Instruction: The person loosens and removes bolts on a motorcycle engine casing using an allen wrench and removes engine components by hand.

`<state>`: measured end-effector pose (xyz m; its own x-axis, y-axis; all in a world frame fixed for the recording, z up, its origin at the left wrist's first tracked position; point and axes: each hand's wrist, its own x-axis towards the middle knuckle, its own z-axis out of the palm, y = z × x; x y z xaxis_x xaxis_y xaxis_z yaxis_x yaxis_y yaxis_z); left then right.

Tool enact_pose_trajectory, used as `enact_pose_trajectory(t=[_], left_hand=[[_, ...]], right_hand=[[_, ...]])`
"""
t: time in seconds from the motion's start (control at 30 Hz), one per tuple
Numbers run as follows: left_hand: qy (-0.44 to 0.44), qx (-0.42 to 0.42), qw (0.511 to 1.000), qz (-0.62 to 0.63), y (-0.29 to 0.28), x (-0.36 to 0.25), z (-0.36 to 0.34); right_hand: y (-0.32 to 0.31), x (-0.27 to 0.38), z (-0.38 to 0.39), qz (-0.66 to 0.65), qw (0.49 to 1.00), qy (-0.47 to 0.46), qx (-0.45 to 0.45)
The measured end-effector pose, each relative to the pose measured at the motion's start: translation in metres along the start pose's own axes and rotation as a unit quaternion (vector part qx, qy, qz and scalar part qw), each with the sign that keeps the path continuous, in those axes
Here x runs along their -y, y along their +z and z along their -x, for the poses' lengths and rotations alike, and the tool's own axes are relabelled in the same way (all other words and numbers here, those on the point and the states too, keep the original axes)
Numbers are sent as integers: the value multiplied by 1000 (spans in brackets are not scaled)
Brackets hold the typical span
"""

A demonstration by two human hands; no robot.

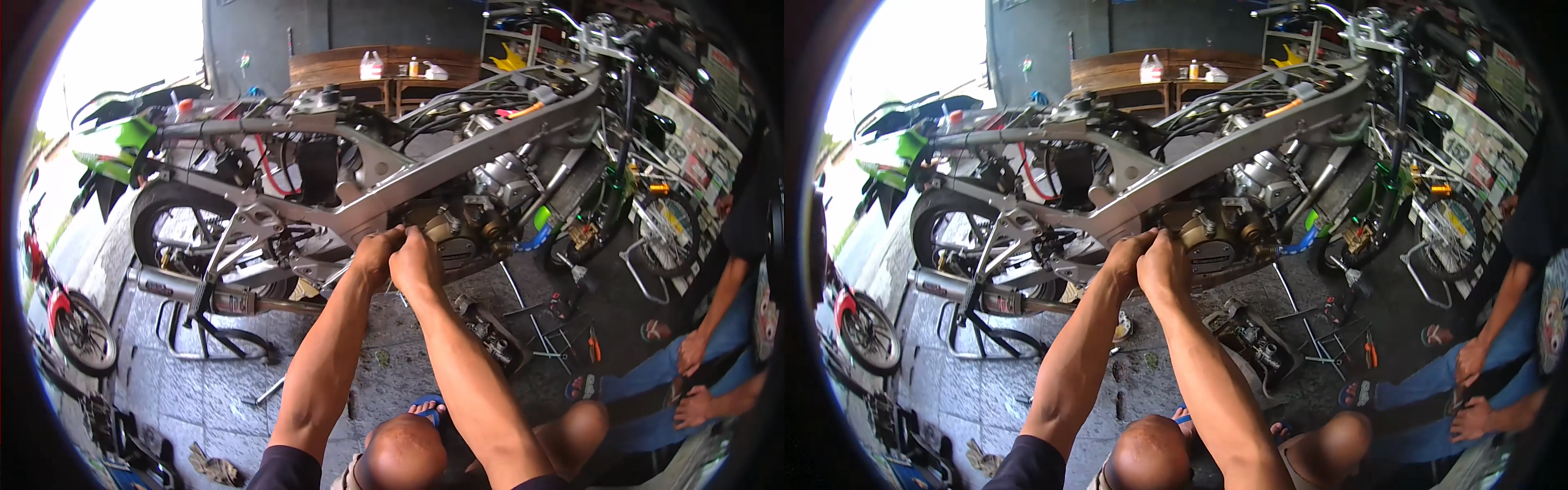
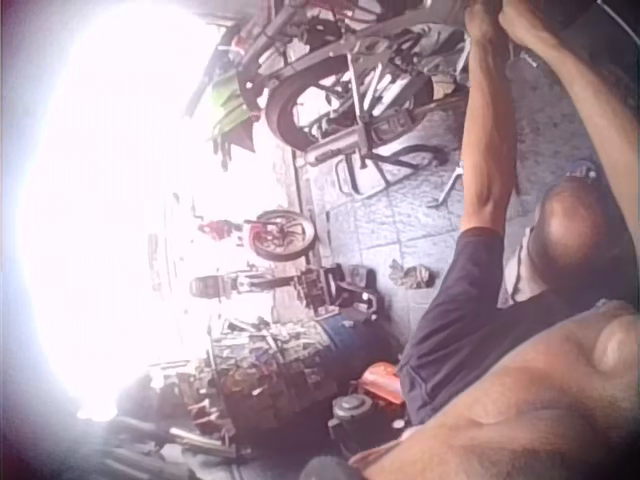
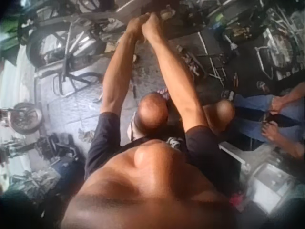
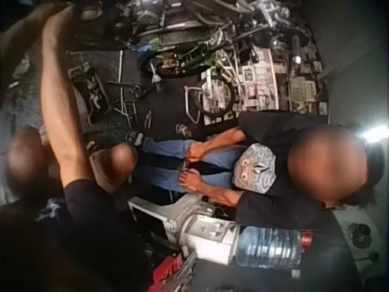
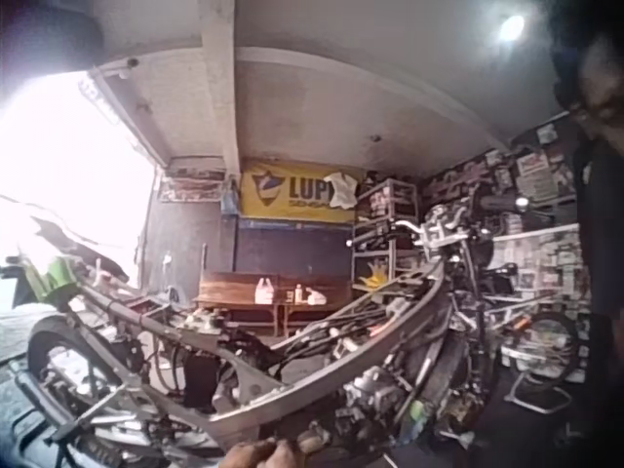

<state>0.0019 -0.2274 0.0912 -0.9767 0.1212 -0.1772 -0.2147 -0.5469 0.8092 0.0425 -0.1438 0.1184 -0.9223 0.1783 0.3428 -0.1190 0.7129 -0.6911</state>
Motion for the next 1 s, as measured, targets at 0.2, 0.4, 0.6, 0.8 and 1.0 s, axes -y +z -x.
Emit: enact_pose_trajectory(t=[0.2, 0.4, 0.6, 0.8, 1.0], left_hand=[[-25, -9, 996, -87, -4, -4, -8], [56, -68, 982, -165, 6, 4, -11], [51, 74, 982, -168, 76, 53, 12], [-37, 107, 994, -4, 124, 98, -19], [-52, 59, 992, 97, 122, 111, -42]], right_hand=[[-10, -24, -12, -513, 801, 272, 142], [-20, -26, 2, -88, 995, 2, 36], [-69, -68, 47, -107, 985, 47, -130], [-89, -127, -1, 56, 985, -9, -166], [-91, -135, -18, 104, 989, -28, -105]])
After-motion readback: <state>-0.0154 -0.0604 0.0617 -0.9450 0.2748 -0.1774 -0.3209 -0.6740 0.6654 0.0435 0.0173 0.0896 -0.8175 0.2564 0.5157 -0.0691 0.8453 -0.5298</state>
